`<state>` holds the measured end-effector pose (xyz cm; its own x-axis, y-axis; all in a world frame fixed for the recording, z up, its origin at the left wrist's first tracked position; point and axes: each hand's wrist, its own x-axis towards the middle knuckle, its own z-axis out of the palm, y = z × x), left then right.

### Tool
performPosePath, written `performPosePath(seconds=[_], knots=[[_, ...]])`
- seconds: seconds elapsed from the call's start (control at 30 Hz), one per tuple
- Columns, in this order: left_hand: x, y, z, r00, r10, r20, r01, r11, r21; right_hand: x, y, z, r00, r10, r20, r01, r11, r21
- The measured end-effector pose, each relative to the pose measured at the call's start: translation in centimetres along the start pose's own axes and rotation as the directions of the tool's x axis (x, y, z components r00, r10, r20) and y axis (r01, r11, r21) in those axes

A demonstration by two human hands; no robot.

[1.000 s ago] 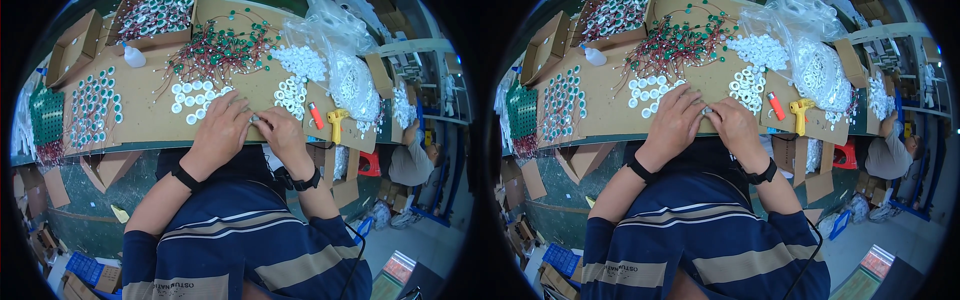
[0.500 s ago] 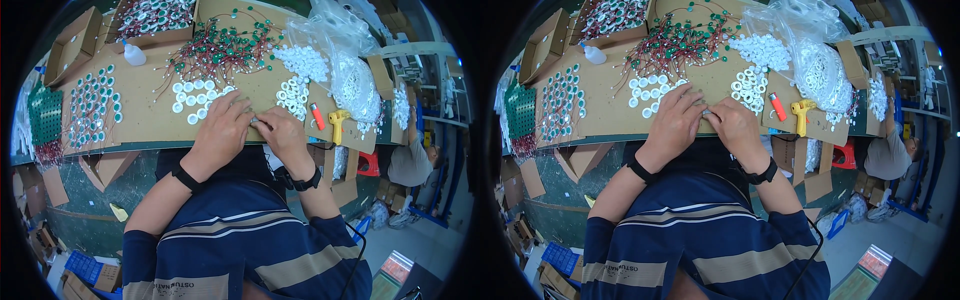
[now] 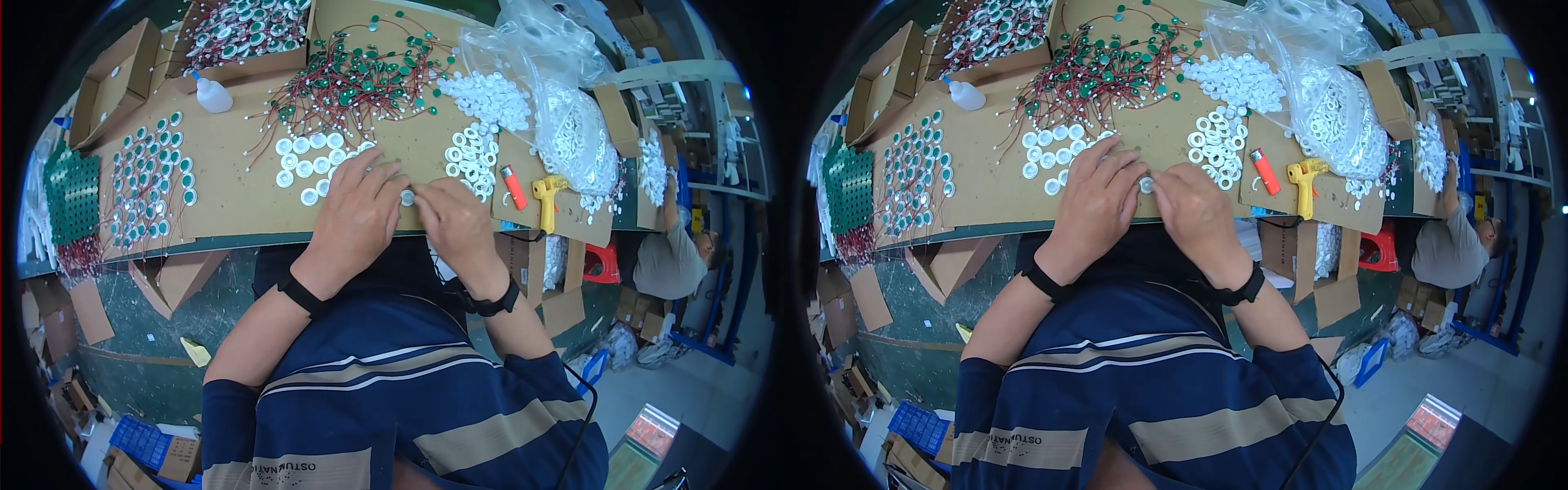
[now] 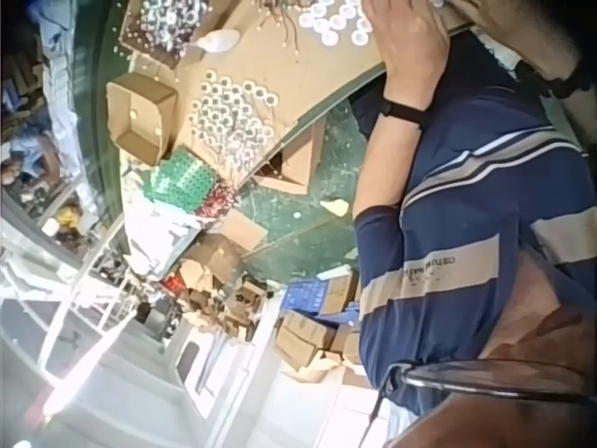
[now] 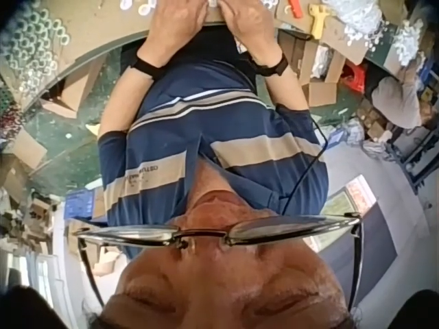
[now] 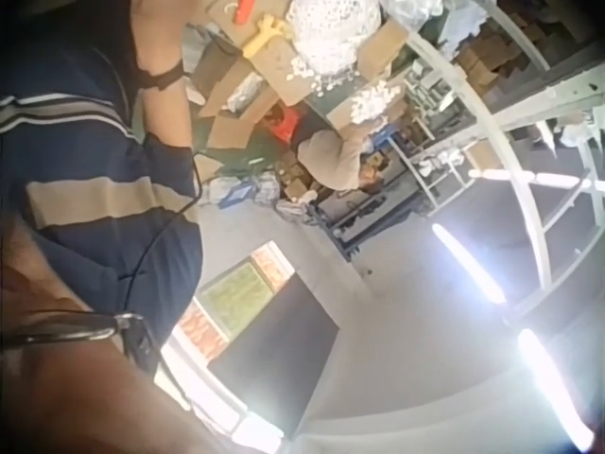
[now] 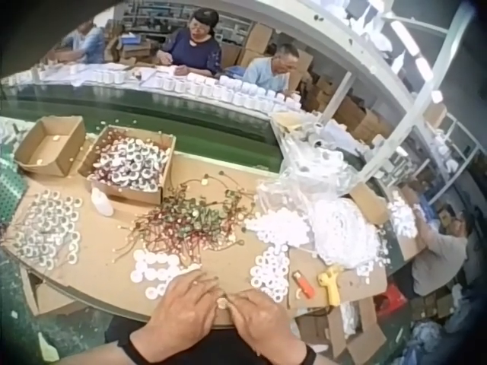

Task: Assemble small white rings onto metal studs at a factory workstation.

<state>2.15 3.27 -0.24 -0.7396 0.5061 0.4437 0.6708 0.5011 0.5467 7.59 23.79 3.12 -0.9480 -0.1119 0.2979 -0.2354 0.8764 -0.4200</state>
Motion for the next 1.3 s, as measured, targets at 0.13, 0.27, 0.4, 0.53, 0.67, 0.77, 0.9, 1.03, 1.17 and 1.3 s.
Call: performPosePath(seconds=[0.13, 0.27, 0.4, 0.53, 0.67, 0.77, 0.9, 1.03, 1.17, 1.3], knots=[[0.1, 0.1, -0.3, 0.994, 0.093, 0.058, -0.092, 0.995, -0.027, -0.4, 2.2, -2.4, 0.995, 0.069, -0.076, -0.073, 0.996, -0.054], [0.2, 0.0, -0.5, 0.972, 0.190, 0.139, -0.183, 0.981, -0.061, -1.1, 3.3, -3.3, 0.989, 0.111, -0.094, -0.124, 0.982, -0.140], [0.1, 0.0, -0.6, 0.987, 0.104, 0.126, -0.108, 0.994, 0.028, -1.5, 2.9, -3.1, 0.995, 0.055, -0.087, -0.069, 0.984, -0.162], [0.3, 0.0, -1.1, 0.996, 0.045, 0.080, -0.056, 0.989, 0.140, -1.2, 1.6, -1.8, 0.997, 0.015, -0.070, -0.027, 0.985, -0.171], [0.5, 0.0, -1.5, 0.998, 0.023, 0.059, -0.033, 0.985, 0.168, -0.5, 1.2, -0.4, 0.999, -0.035, -0.041, 0.029, 0.991, -0.130], [0.5, 0.1, -1.3, 0.998, 0.041, 0.051, -0.049, 0.987, 0.155, 0.4, 1.2, 0.5, 0.996, -0.085, 0.000, 0.085, 0.996, -0.031], [0.6, 0.4, -0.6, 0.998, 0.058, 0.027, -0.060, 0.991, 0.118, 1.5, 1.0, 0.3, 0.991, -0.113, 0.066, 0.101, 0.982, 0.160], [0.7, 0.5, -0.2, 0.998, 0.055, 0.002, -0.055, 0.997, 0.059, 3.3, 2.3, -1.6, 0.997, 0.005, 0.082, -0.023, 0.974, 0.227], [0.9, 0.7, -0.6, 0.987, 0.131, 0.091, -0.133, 0.991, 0.021, 7.1, 7.2, -2.8, 0.997, 0.043, -0.067, -0.048, 0.995, -0.083], [0.9, 0.3, -0.4, 0.986, 0.127, 0.106, -0.132, 0.991, 0.038, 10.1, 9.2, -2.3, 0.990, 0.033, -0.136, -0.060, 0.978, -0.198]])
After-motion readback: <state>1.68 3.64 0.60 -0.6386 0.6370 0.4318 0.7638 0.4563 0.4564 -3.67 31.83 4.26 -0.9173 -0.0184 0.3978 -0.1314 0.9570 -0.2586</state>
